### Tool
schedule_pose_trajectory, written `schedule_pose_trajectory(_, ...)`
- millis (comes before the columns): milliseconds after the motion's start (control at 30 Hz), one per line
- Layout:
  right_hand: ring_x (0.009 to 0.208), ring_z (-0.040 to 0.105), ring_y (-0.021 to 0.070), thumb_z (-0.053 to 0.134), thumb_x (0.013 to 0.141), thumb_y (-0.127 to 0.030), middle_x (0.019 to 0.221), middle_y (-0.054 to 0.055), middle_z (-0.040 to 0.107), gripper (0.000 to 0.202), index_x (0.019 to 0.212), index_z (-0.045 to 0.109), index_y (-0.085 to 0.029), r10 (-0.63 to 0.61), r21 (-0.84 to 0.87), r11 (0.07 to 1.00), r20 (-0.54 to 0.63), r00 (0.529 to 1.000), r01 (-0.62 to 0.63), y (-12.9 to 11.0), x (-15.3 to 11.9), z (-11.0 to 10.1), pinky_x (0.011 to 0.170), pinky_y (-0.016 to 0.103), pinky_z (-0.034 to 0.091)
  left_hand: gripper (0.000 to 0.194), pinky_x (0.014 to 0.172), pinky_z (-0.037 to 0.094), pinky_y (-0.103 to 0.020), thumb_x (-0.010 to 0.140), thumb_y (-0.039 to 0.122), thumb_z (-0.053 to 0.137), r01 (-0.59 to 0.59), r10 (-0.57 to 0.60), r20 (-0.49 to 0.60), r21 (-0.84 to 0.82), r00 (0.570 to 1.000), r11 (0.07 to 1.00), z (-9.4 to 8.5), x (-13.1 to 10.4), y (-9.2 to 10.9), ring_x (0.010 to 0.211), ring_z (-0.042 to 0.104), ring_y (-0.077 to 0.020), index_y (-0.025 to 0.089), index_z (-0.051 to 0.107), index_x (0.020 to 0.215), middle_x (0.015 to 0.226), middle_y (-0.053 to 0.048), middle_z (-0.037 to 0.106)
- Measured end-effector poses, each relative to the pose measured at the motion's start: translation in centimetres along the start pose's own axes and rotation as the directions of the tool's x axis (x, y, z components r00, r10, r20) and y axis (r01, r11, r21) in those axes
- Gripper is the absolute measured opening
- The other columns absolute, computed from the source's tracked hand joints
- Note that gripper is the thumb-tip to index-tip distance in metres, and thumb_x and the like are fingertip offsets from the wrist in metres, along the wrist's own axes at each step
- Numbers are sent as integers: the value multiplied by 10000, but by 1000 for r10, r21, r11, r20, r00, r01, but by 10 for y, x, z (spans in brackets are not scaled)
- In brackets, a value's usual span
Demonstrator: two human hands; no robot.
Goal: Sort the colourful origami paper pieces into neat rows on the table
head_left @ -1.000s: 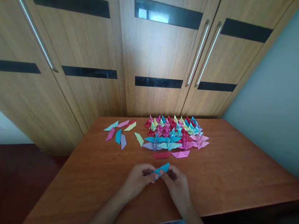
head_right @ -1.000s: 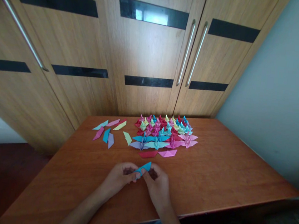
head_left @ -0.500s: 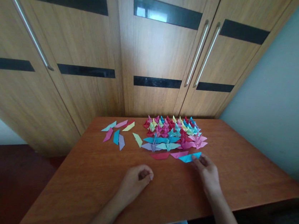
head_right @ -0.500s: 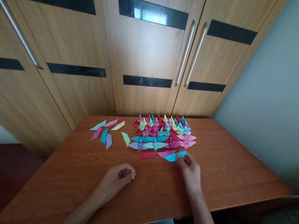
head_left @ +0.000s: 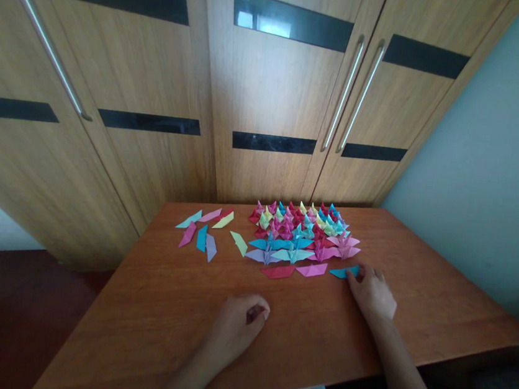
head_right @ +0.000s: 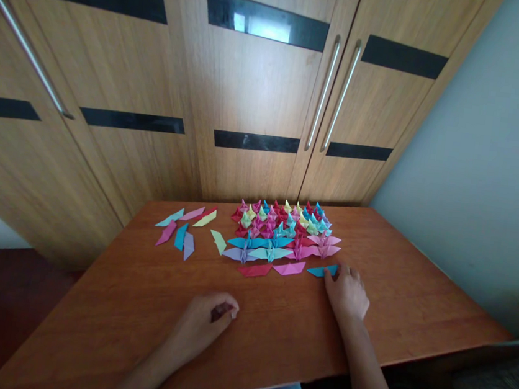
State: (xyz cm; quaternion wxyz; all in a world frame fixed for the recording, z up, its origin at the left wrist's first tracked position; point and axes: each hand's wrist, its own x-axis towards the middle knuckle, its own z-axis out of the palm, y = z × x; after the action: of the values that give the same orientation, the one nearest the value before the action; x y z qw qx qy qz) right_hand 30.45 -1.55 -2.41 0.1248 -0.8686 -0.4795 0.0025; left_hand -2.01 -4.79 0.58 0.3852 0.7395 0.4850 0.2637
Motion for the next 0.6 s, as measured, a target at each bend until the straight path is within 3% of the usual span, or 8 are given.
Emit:
schedule_pose_trajectory(400,933,602,247,418,870,-464,1019,103,579,377,1083,584,-201,1,40,999,-21,1000,0,-4,10,2,744,349,465,152,620,391,-240,775,237,509,-33,33,-16,3,999,999,1,-1,0,657,579,-158,211,654,741,724,-12,670)
schedule_pose_trajectory(600,870,611,239,416,865,-473,1036,112,595,399,1115,570,-203,37,99,995,-70,997,-30,-5,3,-2,674,329,454,157,613,396,-242,775,236,505,-20,20,-4,3,1000,1000,0,-1,2,663,588,-160,215,657,740,717,-12,666)
